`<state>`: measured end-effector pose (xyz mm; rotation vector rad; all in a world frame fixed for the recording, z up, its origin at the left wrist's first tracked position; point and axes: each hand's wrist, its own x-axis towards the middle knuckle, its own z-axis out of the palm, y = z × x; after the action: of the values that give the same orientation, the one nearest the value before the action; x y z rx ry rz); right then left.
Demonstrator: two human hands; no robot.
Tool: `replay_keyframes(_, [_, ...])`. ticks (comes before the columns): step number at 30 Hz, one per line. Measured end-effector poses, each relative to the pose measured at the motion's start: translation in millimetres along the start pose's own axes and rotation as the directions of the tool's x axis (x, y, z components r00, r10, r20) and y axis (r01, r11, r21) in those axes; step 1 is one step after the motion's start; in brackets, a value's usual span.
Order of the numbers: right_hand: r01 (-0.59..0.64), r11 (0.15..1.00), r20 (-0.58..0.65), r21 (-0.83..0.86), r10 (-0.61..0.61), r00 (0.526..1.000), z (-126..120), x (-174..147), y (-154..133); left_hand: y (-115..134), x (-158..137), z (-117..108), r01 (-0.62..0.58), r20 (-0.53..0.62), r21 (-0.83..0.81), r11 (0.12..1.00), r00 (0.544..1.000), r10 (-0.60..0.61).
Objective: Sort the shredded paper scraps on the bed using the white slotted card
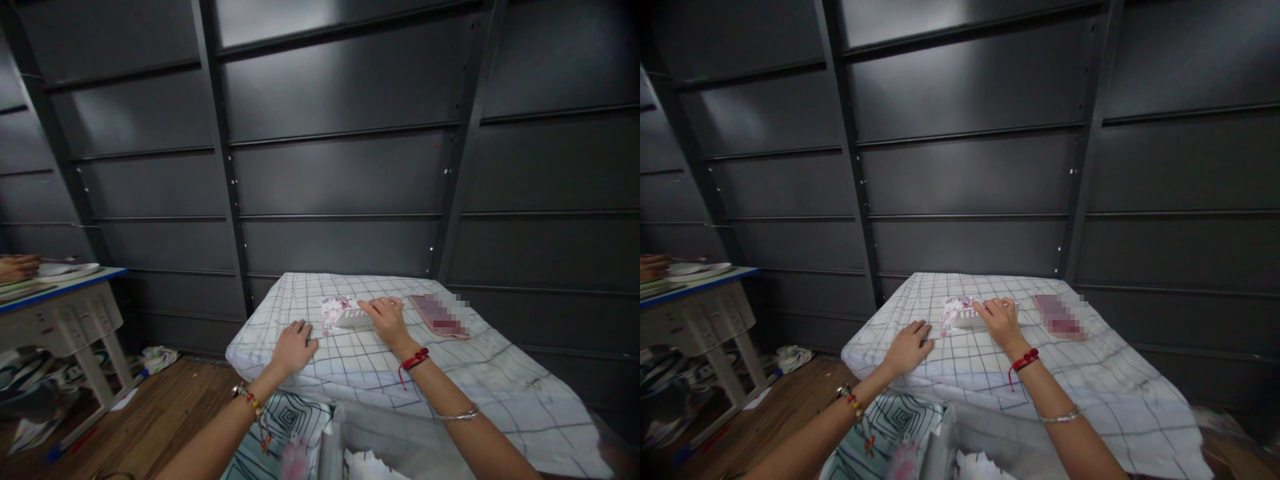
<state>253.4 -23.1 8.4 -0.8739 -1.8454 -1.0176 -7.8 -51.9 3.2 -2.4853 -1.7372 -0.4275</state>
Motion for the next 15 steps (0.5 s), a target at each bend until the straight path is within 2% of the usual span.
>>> replay_keyframes(5, [-0.013, 1.000, -0.016, -0.002, 0.013, 1.000, 0.6, 0.5, -1.8, 1.0, -0.5, -1.2, 0.009, 0.002, -0.005, 1.000, 1.000, -0.009])
replay_keyframes(15, [0.075, 0.996, 0.007, 0.041, -0.075, 0.997, -0.8, 0.1, -3.2, 2.0, -0.9, -2.8, -0.004, -0.008, -0.010, 1.000, 1.000, 0.004])
